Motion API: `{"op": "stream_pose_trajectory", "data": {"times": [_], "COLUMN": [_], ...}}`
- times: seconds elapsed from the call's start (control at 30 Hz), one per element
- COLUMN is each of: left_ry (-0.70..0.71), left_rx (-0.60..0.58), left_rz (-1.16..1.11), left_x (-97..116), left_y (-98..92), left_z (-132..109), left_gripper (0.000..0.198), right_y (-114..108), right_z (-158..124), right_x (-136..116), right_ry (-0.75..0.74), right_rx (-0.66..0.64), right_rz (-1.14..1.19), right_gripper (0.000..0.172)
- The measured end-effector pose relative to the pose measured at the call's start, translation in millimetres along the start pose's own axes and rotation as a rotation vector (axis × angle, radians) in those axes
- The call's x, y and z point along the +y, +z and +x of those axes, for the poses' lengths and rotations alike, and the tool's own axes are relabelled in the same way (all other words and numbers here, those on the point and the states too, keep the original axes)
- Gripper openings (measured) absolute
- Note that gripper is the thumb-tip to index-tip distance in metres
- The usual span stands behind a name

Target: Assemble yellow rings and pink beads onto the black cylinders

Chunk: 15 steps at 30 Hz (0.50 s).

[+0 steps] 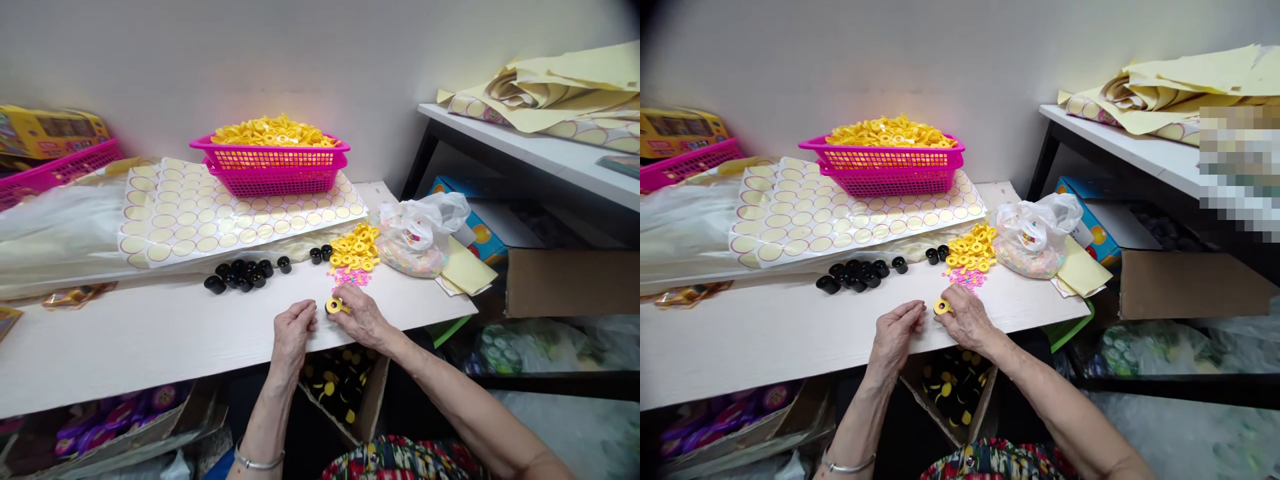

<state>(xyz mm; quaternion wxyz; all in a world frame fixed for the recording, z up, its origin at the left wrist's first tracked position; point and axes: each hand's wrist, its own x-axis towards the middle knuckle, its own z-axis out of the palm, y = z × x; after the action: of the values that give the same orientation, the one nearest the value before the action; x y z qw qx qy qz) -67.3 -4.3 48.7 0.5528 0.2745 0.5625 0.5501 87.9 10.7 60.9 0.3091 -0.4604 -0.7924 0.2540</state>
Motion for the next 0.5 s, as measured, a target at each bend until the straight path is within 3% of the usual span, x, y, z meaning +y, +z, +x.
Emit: {"op": "stream_pose_trajectory", "data": {"times": [0.3, 0.5], "left_ry": [0.093, 0.111], "left_rx": [-0.121, -0.086], "left_rz": [0.217, 0.217], "left_x": [-10.2, -17.2], "left_y": [18.2, 20.6], "left_z": [4.6, 7.6], "left_gripper": [0.026, 0.021], "right_y": [8.0, 11.9], "right_z": [2.3, 1.8], "right_x": [6.7, 11.3], "right_ry": [0.037, -0.004], "right_rx": [-0.021, 0.002], "right_rz": [-0.064, 0.057], "right_gripper": [0.014, 0.013]}}
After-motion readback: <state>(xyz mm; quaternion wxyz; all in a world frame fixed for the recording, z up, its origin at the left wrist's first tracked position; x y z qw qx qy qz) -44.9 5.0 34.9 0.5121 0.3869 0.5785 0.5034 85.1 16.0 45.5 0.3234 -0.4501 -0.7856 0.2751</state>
